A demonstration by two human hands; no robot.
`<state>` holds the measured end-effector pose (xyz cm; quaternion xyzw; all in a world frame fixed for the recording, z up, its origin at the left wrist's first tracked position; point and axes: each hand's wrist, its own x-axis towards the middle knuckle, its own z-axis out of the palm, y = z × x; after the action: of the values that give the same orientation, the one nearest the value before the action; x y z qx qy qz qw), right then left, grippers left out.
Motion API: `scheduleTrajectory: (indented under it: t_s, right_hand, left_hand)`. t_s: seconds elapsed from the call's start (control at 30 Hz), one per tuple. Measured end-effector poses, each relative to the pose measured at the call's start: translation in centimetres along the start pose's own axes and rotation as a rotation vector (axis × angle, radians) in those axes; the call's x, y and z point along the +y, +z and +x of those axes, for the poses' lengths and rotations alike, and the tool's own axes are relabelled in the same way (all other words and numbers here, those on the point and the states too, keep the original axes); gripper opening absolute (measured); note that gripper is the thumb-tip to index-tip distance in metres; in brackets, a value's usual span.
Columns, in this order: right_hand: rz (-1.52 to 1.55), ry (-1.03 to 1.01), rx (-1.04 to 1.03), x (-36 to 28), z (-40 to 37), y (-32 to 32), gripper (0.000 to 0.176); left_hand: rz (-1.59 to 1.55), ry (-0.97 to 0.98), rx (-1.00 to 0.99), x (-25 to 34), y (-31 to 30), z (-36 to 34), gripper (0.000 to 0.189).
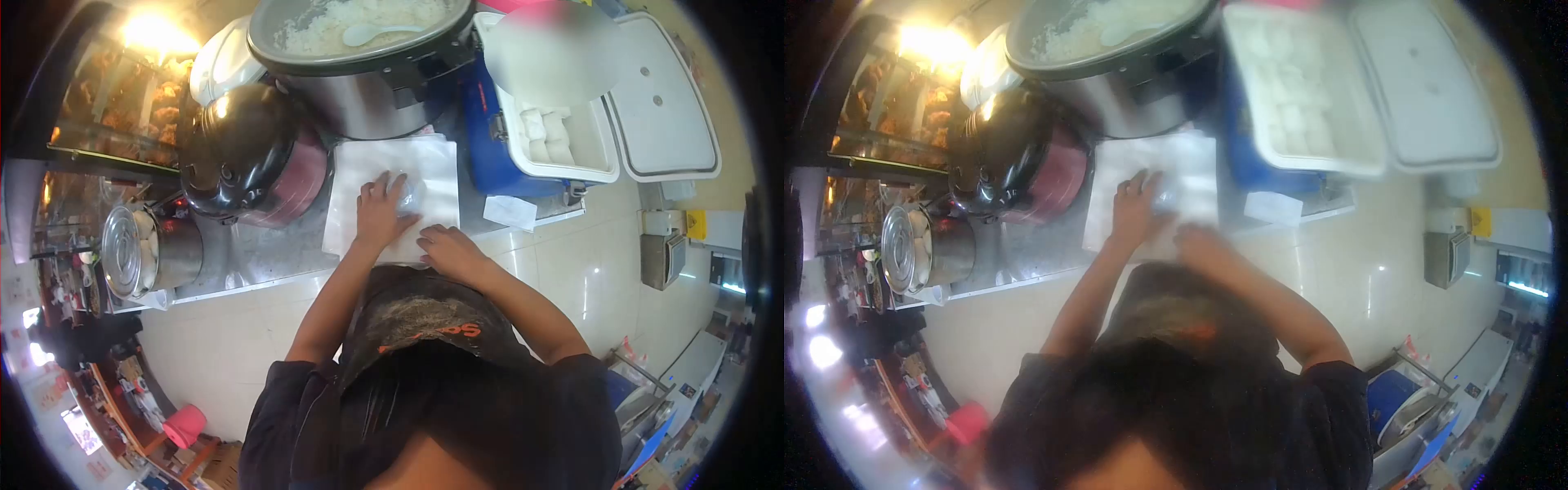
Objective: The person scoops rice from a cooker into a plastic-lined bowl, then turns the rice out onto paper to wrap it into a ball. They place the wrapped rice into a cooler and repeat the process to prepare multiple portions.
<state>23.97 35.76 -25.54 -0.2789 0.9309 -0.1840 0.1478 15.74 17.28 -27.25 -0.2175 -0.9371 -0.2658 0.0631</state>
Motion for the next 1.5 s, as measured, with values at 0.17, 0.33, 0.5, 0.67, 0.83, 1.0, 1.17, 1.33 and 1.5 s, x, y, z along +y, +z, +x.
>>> scheduleTrajectory:
  t_s: [0.17,0.33,0.5,0.67,0.83,1.0,1.17,1.33,1.5]
  right_hand:
    - [-0.073,-0.079,0.088,1.4,-0.4,2.5,0.018]
    - [-0.126,-0.092,0.057,0.6,-0.4,1.3,0.014]
    - [-0.112,-0.146,0.104,1.5,-0.5,2.2,0.015]
    - [-0.087,-0.169,0.04,1.5,-1.0,1.2,0.016]
    - [-0.061,-0.121,0.041,1.2,-1.2,1.5,0.02]
    - [-0.059,-0.02,0.005,0.3,-1.8,-1.3,0.024]
    - [0.016,0.018,0.122,1.2,-1.1,-0.6,0.026]
    - [0.131,0.132,0.181,2.3,-0.4,0.3,0.015]
    - [0.248,0.137,0.216,1.7,0.0,-1.9,0.01]
  left_hand:
    - [-0.06,0.004,-0.107,-0.3,2.0,0.9,0.078]
    - [-0.053,-0.073,0.015,0.9,1.0,0.6,0.072]
    - [0.027,-0.054,0.072,2.1,0.6,1.3,0.073]
    - [0.034,-0.031,0.136,4.4,-1.8,1.6,0.071]
    - [-0.031,-0.11,0.176,3.9,-6.5,-0.8,0.068]
    - [0.215,-0.332,0.145,-5.0,-8.4,-9.5,0.071]
    - [0.387,-0.395,0.164,-9.0,-9.6,-13.3,0.08]
    - [0.162,-0.152,0.247,-2.3,-11.4,-9.5,0.058]
    - [-0.22,-0.027,-0.161,0.9,-6.8,-7.4,0.045]
